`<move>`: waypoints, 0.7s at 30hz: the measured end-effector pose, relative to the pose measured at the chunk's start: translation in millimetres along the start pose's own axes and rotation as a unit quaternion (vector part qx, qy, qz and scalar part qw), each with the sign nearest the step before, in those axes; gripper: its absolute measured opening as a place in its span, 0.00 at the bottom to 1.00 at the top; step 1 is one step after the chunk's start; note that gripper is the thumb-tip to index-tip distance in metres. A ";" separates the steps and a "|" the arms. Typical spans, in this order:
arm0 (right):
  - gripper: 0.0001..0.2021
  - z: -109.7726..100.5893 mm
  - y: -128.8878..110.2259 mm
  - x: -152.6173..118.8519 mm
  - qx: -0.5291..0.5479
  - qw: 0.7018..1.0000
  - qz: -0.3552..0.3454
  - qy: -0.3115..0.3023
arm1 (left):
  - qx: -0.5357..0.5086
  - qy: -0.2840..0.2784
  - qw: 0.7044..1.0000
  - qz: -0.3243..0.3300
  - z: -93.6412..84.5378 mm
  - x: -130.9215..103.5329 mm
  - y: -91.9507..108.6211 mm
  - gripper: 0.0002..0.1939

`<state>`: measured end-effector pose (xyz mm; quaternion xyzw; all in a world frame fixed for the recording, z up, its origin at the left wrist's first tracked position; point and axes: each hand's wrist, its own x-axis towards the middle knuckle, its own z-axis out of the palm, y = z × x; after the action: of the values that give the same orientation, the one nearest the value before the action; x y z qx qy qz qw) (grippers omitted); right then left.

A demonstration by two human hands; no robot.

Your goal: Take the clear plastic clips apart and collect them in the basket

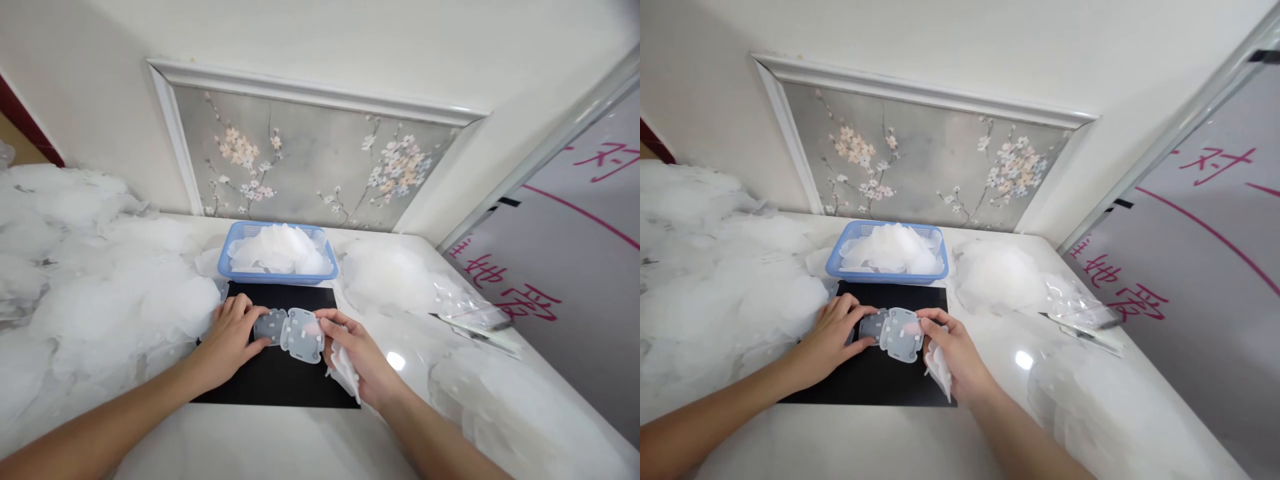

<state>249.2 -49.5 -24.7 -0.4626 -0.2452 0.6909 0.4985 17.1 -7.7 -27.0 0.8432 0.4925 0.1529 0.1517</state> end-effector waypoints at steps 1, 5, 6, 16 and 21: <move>0.24 -0.2 0.3 0.1 -0.005 1.000 -0.004 -0.001 | -0.021 -0.002 1.000 -0.004 -1.2 0.2 0.7 0.15; 0.23 -3.5 1.3 1.0 -0.053 0.997 -0.051 0.013 | -0.133 -0.004 0.991 -0.025 -5.9 -0.8 8.1 0.09; 0.23 -4.6 1.3 1.1 -0.077 0.995 -0.067 0.020 | -0.175 -0.010 0.984 -0.040 -7.4 -1.2 10.8 0.08; 0.15 -6.6 15.2 -2.2 -0.401 0.853 -0.333 -0.034 | -0.558 -0.060 0.810 -0.171 -18.1 -3.9 26.5 0.31; 0.13 -1.2 22.1 -3.9 -0.447 0.800 -0.384 -0.116 | -0.580 -0.114 0.796 -0.129 -23.2 -5.9 23.9 0.35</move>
<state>240.4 -61.7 -41.4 -0.4182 -0.7403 0.3054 0.4288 23.6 -21.6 3.2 0.5375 0.3944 0.2914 0.6860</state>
